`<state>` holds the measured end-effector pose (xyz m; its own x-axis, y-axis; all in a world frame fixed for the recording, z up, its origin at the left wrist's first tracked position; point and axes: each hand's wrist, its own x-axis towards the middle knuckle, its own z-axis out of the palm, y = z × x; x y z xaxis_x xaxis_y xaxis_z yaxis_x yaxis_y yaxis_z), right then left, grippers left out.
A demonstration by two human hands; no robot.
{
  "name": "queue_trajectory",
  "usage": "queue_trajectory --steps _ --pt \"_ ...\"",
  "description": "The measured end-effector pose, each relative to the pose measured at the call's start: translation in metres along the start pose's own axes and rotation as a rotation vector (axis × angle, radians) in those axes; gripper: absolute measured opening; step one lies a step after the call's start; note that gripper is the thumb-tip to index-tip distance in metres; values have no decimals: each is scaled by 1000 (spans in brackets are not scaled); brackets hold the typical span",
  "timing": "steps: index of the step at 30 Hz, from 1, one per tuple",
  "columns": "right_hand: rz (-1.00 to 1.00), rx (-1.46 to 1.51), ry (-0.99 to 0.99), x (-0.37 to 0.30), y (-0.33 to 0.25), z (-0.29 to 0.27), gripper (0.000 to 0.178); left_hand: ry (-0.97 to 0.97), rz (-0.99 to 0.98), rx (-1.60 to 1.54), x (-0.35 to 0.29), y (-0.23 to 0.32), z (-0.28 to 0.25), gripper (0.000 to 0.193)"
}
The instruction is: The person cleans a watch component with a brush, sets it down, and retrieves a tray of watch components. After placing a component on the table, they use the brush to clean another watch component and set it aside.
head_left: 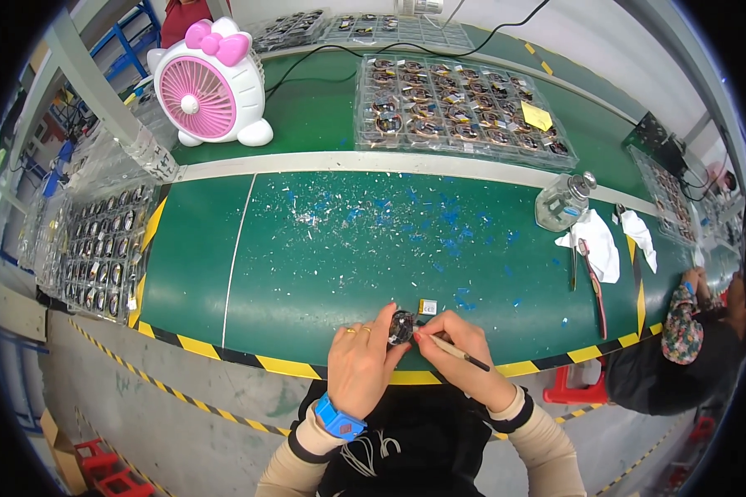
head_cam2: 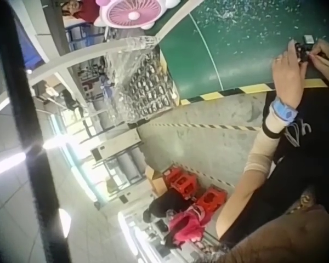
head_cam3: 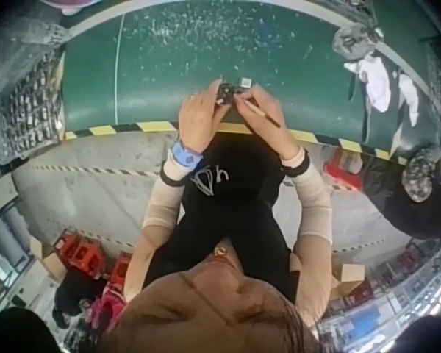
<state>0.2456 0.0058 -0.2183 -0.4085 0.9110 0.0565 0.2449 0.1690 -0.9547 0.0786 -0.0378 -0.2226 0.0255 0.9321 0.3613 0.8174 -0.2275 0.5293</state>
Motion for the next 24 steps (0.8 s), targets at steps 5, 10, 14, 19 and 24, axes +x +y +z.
queue_trajectory --steps 5,10,14,19,24 --pt "-55 -9 -40 -2 -3 -5 10 5 11 19 -1 4 -1 58" --pt "-103 -26 -32 -3 -2 -6 10 3 16 4 1 7 -1 57" --pt "-98 -17 -101 -2 -3 -10 10 -4 25 19 1 6 -1 57" --pt "-131 -35 38 -2 -2 -6 9 -7 10 -9 2 9 -2 56" --pt "-164 -36 -16 -2 -7 -11 8 -8 2 22 2 8 -3 56"
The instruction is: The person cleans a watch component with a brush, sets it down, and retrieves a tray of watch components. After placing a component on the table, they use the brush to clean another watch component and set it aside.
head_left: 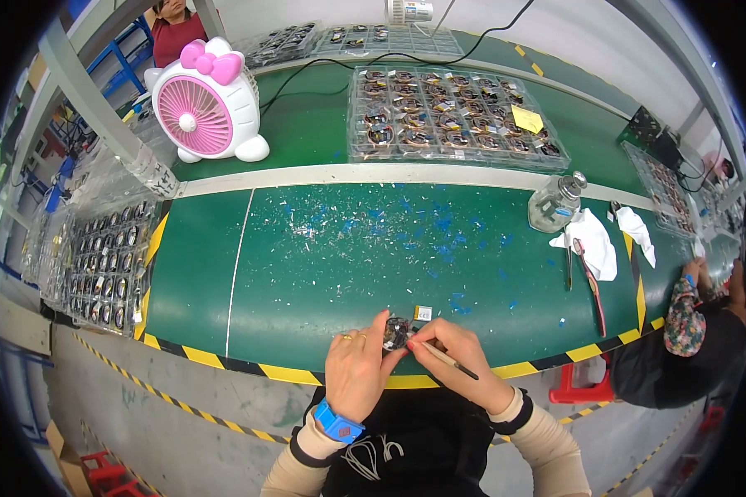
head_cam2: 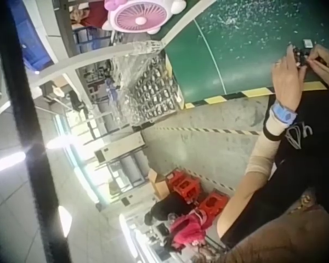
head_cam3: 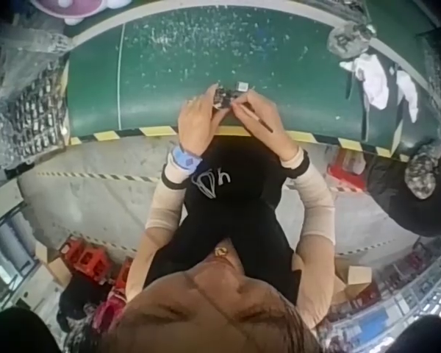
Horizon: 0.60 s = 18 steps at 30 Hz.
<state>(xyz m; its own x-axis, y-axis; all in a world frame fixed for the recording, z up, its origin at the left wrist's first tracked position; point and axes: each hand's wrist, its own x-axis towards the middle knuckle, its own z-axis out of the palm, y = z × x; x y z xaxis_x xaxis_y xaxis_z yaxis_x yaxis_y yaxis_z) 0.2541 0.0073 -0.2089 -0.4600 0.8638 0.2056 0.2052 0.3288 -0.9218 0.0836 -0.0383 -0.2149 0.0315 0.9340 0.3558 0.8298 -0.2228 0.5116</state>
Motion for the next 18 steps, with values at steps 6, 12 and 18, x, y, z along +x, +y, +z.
queue_trajectory --steps 6,12,18 --pt "79 26 -50 -3 3 -1 9 -33 17 35 0 -1 -1 56" --pt "13 14 70 -2 4 4 9 -1 50 59 3 0 0 56" --pt "197 230 150 -6 -4 -2 9 14 60 107 3 7 3 54"
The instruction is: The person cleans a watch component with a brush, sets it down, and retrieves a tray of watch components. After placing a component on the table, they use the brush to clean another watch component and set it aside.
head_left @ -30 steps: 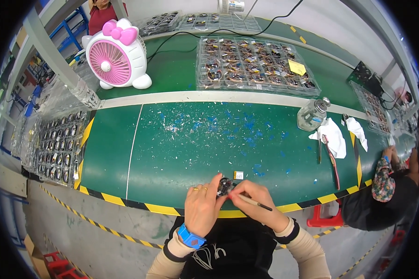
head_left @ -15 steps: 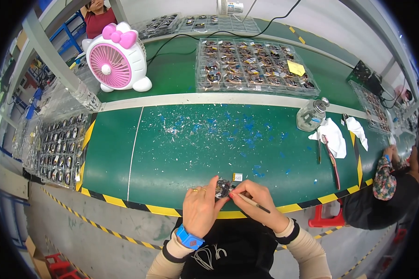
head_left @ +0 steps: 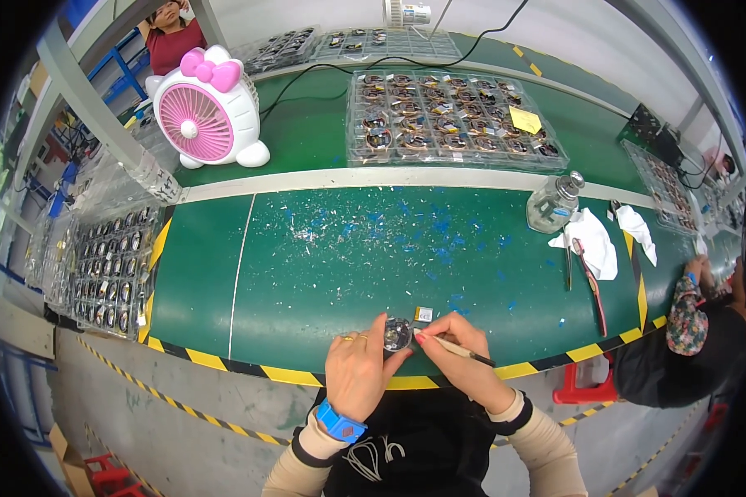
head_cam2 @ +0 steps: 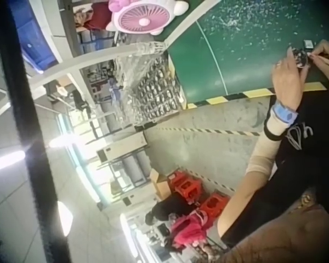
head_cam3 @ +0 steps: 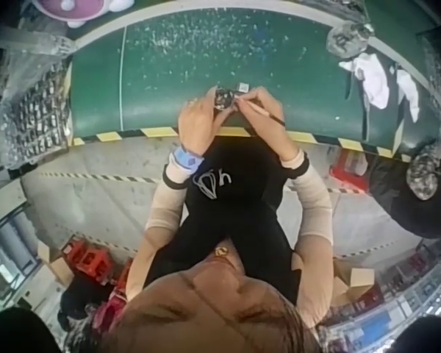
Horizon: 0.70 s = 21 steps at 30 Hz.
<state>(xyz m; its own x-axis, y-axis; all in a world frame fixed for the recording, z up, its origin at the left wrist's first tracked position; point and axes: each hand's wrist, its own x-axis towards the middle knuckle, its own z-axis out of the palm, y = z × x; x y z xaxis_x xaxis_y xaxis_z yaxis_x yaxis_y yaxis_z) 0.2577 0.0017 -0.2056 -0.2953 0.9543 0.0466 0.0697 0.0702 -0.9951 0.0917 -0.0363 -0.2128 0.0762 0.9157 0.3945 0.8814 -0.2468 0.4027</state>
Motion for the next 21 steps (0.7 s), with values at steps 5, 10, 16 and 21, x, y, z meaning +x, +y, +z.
queue_trajectory --steps 5,10,16,21 --pt "18 101 33 -2 0 -4 8 -7 -15 42 3 7 1 54" --pt "-62 -103 -55 -1 3 -11 7 21 3 29 2 8 4 55" --pt "-123 -163 -127 3 6 -14 8 -6 -45 19 2 10 4 54" --pt "-123 -209 -194 4 7 -17 9 -24 -36 25 2 8 3 54"
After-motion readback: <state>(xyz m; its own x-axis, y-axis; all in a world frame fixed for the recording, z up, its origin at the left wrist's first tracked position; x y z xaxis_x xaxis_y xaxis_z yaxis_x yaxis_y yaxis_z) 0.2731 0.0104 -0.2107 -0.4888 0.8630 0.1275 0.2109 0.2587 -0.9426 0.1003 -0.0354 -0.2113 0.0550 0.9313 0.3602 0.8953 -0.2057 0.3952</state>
